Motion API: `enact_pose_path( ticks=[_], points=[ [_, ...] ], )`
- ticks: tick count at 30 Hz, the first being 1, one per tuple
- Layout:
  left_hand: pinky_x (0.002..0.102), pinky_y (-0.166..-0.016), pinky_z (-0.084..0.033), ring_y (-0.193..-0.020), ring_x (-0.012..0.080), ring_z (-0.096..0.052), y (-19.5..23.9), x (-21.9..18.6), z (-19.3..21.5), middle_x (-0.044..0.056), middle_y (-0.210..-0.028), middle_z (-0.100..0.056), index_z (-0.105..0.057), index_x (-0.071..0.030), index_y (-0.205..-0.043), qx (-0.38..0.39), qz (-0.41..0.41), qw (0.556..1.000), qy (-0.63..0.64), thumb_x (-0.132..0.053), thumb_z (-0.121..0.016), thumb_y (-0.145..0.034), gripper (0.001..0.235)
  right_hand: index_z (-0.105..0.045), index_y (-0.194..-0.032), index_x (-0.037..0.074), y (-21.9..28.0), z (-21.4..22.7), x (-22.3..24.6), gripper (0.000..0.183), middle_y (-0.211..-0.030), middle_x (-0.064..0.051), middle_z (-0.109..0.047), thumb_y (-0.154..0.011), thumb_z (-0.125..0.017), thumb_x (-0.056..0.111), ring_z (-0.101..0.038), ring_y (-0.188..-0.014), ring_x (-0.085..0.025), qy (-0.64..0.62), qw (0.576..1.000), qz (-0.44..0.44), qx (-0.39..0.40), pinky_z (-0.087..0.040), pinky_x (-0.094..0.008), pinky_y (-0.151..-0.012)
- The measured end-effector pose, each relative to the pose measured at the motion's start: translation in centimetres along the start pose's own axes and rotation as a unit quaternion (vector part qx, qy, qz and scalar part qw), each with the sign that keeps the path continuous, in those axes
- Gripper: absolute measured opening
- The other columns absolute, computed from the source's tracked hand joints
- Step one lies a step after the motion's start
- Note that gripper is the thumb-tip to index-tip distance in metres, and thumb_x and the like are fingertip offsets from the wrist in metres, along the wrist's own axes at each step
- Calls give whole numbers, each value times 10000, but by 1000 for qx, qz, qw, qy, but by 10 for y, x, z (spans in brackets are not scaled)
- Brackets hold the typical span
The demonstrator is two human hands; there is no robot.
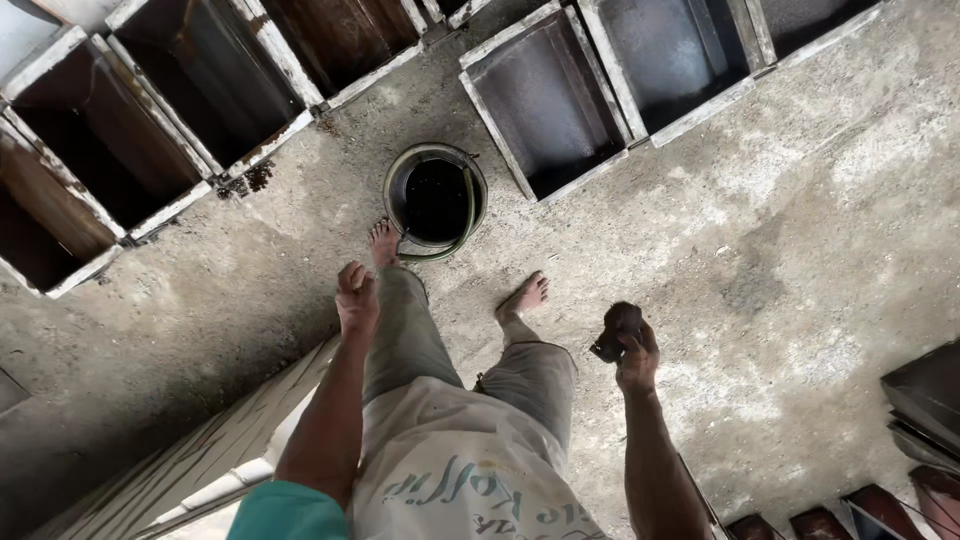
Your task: The person dips a cloth into a bucket of dark liquid and scrubs the interior surfaces of several rectangular trays arranged on the floor. The person moves along the row of trays, wiping each one thoroughly with the wet cloth.
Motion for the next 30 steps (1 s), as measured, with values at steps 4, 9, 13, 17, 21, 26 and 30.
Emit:
enact_pose_path(
  ticks=[4,9,13,17,21,26,30],
  points=[
    [517,-905,-616,-1101,385,-694,46,29,-65,219,-1349,-621,-517,-81,-1397,-111,121,972,165,-55,-672,-975,450,-676,-1241,42,-70,-124,39,420,-988,-147,-691,-824,-708,5,-662,-967,-221,41,942,113,313,-563,-372,-887],
    [674,-999,-506,-1361,508,-497,44,38,-107,272,-1592,-392,-366,-133,-1567,-5,356,812,463,-392,-616,-948,716,-629,-1345,72,-60,-325,30,538,-1129,-167,-670,-847,-824,127,-651,-1038,-285,40,888,-10,458,-541,-436,-936],
    [661,-924,-552,-1364,417,-513,86,141,-175,198,-1616,-413,-417,-181,-1526,177,425,571,680,-415,-631,-897,704,-515,-1384,47,-73,-470,-64,665,-1227,-184,-672,-780,-773,152,-693,-1056,-283,162,807,33,567,-642,-373,-796],
    [567,-963,-499,-1463,379,-434,62,129,-182,108,-1654,-433,-408,-237,-1580,188,510,566,620,-586,-739,-650,1047,-486,-1484,91,-99,-602,-152,731,-1360,-242,-481,-821,-755,240,-508,-1238,-372,350,741,286,497,-450,-406,-1019],
    [485,-1058,-430,-1451,301,-469,85,149,-198,-1,-1663,-415,-424,-346,-1548,277,487,607,564,-720,-609,-790,865,-495,-1425,94,-124,-649,-214,645,-1314,-204,-437,-822,-715,153,-624,-1037,-467,434,735,305,422,-544,-523,-897],
    [410,-1046,-510,-1408,268,-540,80,164,-191,34,-1679,-426,-386,-282,-1579,251,469,492,689,-580,-683,-812,875,-382,-1494,107,-146,-670,-250,893,-1430,-288,-289,-687,-735,-40,-409,-1327,-439,589,586,430,354,-447,-407,-1094],
    [397,-1032,-505,-1371,245,-554,74,159,-181,44,-1684,-418,-392,-272,-1576,242,462,487,701,-539,-633,-884,780,-412,-1398,90,-151,-678,-261,735,-1564,-390,-129,-738,-663,-111,-301,-1477,-484,624,544,433,356,-516,-352,-1055]
  ],
)
Point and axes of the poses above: each hand's wrist, its own y-axis away from the middle knuckle, its own z-axis out of the back of the hand, x = y × z, the point moved 2 cm from there along -y, towards the middle knuckle
